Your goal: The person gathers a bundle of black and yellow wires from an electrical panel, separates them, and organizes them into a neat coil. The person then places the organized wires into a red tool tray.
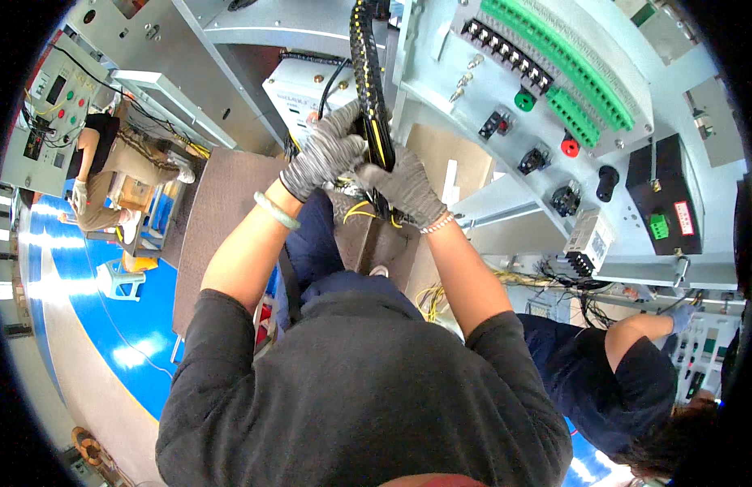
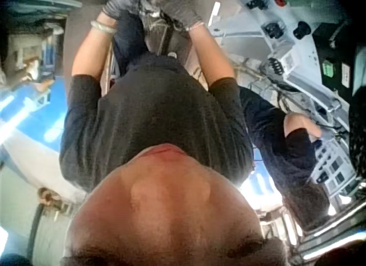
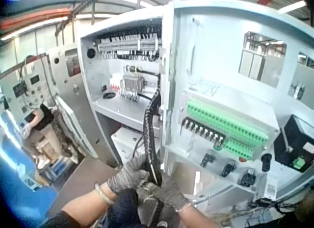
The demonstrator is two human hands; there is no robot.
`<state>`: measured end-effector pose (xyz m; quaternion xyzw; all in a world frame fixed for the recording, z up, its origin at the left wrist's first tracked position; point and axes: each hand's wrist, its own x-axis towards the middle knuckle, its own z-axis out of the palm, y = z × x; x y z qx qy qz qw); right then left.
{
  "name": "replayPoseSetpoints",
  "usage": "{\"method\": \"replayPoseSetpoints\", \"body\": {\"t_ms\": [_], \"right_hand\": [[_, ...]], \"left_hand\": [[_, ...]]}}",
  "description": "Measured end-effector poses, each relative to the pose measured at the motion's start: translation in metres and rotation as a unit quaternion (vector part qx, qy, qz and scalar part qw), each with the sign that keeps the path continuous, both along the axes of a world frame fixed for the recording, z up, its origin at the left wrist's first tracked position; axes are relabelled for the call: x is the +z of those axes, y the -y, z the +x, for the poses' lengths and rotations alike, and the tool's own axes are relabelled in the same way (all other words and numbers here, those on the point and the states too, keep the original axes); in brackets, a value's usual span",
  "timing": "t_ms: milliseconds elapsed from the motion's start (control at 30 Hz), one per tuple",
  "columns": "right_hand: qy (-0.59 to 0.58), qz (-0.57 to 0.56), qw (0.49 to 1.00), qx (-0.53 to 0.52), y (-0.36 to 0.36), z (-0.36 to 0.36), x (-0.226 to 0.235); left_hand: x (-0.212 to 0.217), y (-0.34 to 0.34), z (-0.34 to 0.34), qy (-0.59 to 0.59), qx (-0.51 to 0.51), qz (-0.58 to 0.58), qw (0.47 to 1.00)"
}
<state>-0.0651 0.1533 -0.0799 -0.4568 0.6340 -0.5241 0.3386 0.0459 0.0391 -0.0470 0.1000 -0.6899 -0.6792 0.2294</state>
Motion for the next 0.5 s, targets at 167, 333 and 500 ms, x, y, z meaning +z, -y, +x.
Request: {"method": "replayPoseSetpoints", "body": {"t_ms": [167,333,500], "right_hand": [[0.167,0.006,0.974,0.156,-0.012,-0.013,0.036],[0.274,0.018,0.948,0.160,-0.015,-0.008,0.032],[-0.060,-0.052,0.996,-0.037,-0.006,0.006,0.006]], "left_hand": [[0.002,-0.005,-0.006,0.071,0.166,-0.302,0.936],[-0.009,-0.001,0.014,-0.015,0.236,-0.380,0.894],[0.005,-0.025,0.048,0.075,0.193,-0.133,0.969]]}}
